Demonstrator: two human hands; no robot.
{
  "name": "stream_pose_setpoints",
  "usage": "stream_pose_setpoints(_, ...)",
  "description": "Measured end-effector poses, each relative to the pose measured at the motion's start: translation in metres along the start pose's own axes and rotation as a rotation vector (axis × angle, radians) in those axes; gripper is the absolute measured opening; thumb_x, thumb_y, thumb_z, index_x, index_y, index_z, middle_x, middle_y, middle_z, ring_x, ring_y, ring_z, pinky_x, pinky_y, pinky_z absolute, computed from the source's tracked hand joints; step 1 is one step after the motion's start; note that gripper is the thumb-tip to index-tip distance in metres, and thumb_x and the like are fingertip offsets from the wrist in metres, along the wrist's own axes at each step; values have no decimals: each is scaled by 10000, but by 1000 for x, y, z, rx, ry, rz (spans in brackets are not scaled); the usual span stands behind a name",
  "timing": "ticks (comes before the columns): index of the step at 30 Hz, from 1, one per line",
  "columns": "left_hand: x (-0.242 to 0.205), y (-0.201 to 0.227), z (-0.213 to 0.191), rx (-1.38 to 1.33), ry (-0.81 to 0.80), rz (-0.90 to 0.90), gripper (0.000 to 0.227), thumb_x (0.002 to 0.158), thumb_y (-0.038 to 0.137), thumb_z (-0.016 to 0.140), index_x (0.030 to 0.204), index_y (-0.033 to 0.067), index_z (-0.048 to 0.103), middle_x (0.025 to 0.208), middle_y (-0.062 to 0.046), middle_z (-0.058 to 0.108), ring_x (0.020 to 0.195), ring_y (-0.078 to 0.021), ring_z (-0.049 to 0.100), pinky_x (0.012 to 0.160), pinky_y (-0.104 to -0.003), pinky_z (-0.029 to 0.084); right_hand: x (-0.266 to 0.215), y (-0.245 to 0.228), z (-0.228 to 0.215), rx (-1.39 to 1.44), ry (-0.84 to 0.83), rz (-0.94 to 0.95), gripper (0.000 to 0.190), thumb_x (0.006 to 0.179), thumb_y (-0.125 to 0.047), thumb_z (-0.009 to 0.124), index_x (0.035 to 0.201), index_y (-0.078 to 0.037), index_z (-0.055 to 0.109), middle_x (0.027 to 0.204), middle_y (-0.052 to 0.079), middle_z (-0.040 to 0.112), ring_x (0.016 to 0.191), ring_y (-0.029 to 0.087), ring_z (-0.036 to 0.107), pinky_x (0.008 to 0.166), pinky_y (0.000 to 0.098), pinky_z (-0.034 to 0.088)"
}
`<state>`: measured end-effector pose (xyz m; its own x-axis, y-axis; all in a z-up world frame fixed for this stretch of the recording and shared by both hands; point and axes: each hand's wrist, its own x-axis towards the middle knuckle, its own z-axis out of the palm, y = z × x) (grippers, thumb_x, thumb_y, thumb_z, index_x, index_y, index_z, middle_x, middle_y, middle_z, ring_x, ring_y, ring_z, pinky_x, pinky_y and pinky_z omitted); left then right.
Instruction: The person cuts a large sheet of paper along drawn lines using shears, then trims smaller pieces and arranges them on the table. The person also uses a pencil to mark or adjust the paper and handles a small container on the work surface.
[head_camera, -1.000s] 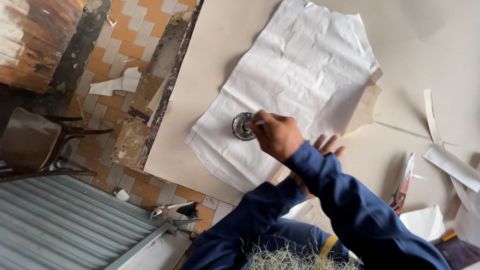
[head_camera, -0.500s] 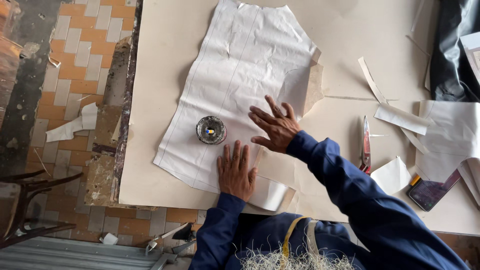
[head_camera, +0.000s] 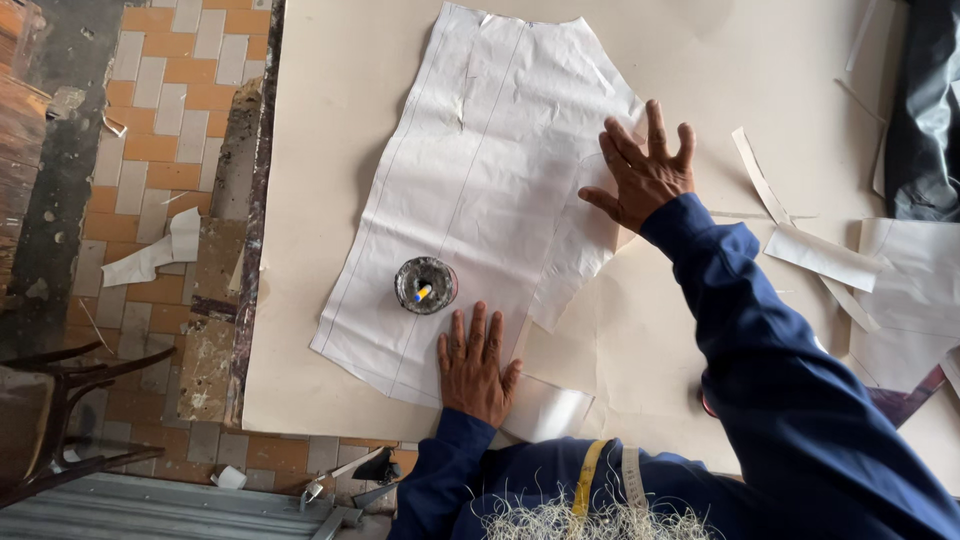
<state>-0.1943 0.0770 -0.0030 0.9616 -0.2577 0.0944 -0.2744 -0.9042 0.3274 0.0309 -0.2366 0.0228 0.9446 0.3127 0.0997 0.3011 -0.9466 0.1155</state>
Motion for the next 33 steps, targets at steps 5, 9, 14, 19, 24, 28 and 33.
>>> stream_pose_setpoints(5, 3, 1, 0, 13, -4, -6, 702, 1047, 569, 299, 1640, 199, 235, 1721, -68, 176, 1574, -386, 157, 1234, -613, 152, 1, -14, 9, 156, -19, -178, 921, 934, -823, 356, 1581, -170, 415, 1661, 24, 345, 1581, 357, 14, 1147, 674, -78)
stream_pose_setpoints(9, 5, 1, -2, 5, -26, -3, 710, 1041, 576, 292, 1633, 189, 233, 1711, -86, 175, 1559, -398, 155, 1213, -615, 158, 2, -9, 22, 109, -20, -106, 858, 974, -790, 359, 1580, -191, 455, 1646, 10, 409, 1609, 353, 12, 1180, 667, -76)
stream_pose_setpoints(14, 5, 2, -2, 1, -31, -6, 704, 1045, 574, 282, 1634, 193, 233, 1712, -85, 178, 1568, -385, 146, 1220, -612, 159, 1, 18, 34, -183, 34, -12, 886, 1022, -852, 334, 1572, -178, 505, 1657, 12, 464, 1629, 377, -1, 1187, 644, -106)
stream_pose_setpoints(19, 5, 0, -1, 16, -27, 1, 704, 1042, 572, 289, 1632, 192, 242, 1709, -95, 186, 1567, -386, 139, 1217, -611, 154, 6, 36, 35, -80, -28, 203, 1001, 1005, -855, 343, 1579, -43, 459, 1643, 132, 449, 1600, 417, -40, 1146, 653, -133)
stream_pose_setpoints(24, 4, 1, -2, 17, -46, -8, 708, 1039, 564, 310, 1629, 176, 257, 1707, -97, 194, 1564, -393, 145, 1214, -611, 155, -3, 58, -3, 242, -87, 440, 981, 1009, -779, 377, 1548, 40, 325, 1633, 228, 317, 1494, 454, -79, 1067, 665, -154)
stream_pose_setpoints(28, 8, 5, -10, 40, -46, -5, 713, 1028, 556, 352, 1621, 164, 291, 1706, -96, 207, 1561, -395, 162, 1210, -615, 171, -54, 54, -48, 369, 145, 443, 822, 1111, -629, 386, 1595, 35, 361, 1638, 265, 365, 1547, 502, 83, 1139, 652, -17)
stream_pose_setpoints(33, 18, 21, -25, -29, -67, -14, 740, 1011, 517, 435, 1612, 104, 307, 1704, -131, 216, 1564, -412, 170, 1206, -632, 220, -165, -5, -73, 462, 319, 442, 528, 1150, -365, 550, 1550, -21, 520, 1548, 213, 559, 1535, 470, 363, 1195, 589, 248)
